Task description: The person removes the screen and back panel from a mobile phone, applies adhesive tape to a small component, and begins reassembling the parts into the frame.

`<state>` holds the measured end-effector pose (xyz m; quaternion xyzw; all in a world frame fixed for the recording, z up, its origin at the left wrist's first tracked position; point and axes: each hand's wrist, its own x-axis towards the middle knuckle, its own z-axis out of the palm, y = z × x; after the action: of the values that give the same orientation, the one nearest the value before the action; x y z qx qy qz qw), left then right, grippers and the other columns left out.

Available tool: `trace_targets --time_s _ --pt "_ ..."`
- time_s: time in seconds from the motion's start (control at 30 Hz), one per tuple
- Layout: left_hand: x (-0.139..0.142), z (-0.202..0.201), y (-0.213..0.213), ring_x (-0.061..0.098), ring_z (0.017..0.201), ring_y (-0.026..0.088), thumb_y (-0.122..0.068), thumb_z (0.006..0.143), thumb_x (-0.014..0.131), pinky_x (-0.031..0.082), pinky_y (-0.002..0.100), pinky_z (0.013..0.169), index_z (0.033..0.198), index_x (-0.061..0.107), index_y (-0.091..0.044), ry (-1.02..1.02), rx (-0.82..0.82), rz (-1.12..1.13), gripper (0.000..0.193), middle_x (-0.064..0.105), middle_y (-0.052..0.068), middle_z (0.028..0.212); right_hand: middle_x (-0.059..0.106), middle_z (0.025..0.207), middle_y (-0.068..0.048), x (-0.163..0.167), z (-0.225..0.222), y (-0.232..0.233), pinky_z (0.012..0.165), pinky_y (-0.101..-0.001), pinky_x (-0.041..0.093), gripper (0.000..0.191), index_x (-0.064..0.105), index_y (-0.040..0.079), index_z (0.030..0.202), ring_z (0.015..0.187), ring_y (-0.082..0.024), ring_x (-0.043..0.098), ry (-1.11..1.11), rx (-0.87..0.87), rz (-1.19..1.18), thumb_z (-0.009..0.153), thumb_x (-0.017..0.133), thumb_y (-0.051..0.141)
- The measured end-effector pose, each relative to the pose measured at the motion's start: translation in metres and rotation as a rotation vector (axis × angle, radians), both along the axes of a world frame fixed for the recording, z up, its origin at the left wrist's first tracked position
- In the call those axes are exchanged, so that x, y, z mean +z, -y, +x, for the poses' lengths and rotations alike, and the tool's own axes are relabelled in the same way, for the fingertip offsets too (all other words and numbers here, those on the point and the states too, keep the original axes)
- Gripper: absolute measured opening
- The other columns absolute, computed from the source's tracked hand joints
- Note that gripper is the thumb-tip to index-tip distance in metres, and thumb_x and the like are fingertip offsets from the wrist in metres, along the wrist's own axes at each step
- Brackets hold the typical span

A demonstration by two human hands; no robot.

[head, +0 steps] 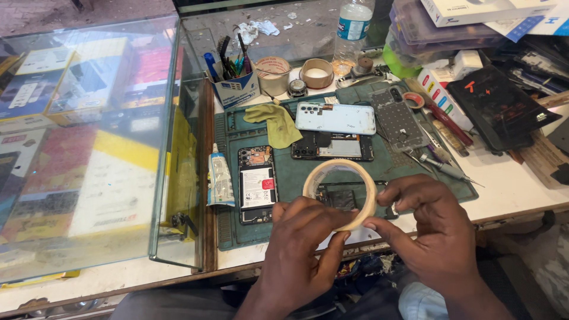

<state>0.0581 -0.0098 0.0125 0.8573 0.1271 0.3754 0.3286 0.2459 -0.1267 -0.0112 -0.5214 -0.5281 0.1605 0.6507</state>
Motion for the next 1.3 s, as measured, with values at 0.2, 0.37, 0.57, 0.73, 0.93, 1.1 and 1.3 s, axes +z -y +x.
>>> trace_targets --time_s 0.2,0.37,0.57,0.73,0.93,1.1,1.3 --pt "-0.001 0.003 0.002 0.063 0.100 0.024 -0.007 0.086 0.071 0.037 0.040 0.083 0.118 0.073 -0.009 -0.011 0.015 0.060 0.031 0.074 0.004 0.106 0.061 0.116 -0.012 0.000 -0.001 0.002 0.094 -0.0303 0.055 0.037 0.053 0.007 0.097 0.114 -0.015 0.062 -0.005 -0.014 -0.072 0.080 0.076 -0.015" --pt "-0.003 0.003 0.004 0.063 0.098 0.024 -0.006 0.087 0.071 0.037 0.040 0.083 0.117 0.072 -0.009 -0.032 0.012 0.051 0.031 0.074 0.004 0.106 0.064 0.113 -0.012 0.003 -0.001 0.003 0.082 -0.0291 0.060 0.029 0.056 0.007 0.085 0.107 -0.015 0.066 0.052 -0.061 -0.128 0.079 0.076 -0.013" --pt "-0.004 0.004 0.002 0.063 0.097 0.023 -0.005 0.084 0.072 0.037 0.039 0.083 0.114 0.073 -0.008 -0.012 0.034 0.051 0.030 0.074 0.004 0.102 0.072 0.096 -0.005 0.003 0.002 0.001 0.088 -0.0290 0.059 0.024 0.059 0.008 0.081 0.100 -0.015 0.071 0.271 -0.024 -0.095 0.080 0.075 -0.009" --pt "-0.004 0.003 0.000 0.065 0.097 0.023 -0.005 0.084 0.073 0.038 0.039 0.086 0.111 0.074 -0.008 0.002 0.062 0.016 0.027 0.073 0.003 0.097 0.072 0.099 -0.008 0.003 -0.003 -0.005 0.084 -0.0286 0.063 0.019 0.067 0.005 0.095 0.097 -0.015 0.073 0.011 -0.032 0.017 0.083 0.078 -0.004" --pt "-0.003 0.005 0.002 0.064 0.098 0.023 -0.006 0.086 0.071 0.036 0.039 0.085 0.116 0.073 -0.009 -0.009 0.039 0.048 0.030 0.074 0.003 0.104 0.077 0.100 -0.010 0.021 -0.001 -0.001 0.078 -0.0266 0.060 0.029 0.076 0.005 0.107 0.093 -0.016 0.077 0.371 -0.270 -0.155 0.079 0.080 -0.001" --pt "-0.003 0.004 0.004 0.062 0.099 0.023 -0.008 0.087 0.071 0.037 0.040 0.085 0.118 0.073 -0.010 -0.038 0.039 0.091 0.031 0.074 0.003 0.107 0.077 0.097 -0.010 0.028 0.000 -0.001 0.073 -0.0270 0.059 0.025 0.077 0.005 0.104 0.088 -0.016 0.077 0.454 -0.294 -0.186 0.079 0.080 0.001" --pt "-0.004 0.002 0.005 0.061 0.102 0.023 -0.008 0.088 0.070 0.037 0.041 0.085 0.124 0.070 -0.008 -0.104 0.004 0.161 0.036 0.071 0.003 0.110 0.076 0.090 -0.008 0.030 0.002 0.001 0.067 -0.0280 0.057 0.019 0.075 0.005 0.096 0.079 -0.016 0.076 0.505 -0.294 -0.207 0.078 0.081 0.007"
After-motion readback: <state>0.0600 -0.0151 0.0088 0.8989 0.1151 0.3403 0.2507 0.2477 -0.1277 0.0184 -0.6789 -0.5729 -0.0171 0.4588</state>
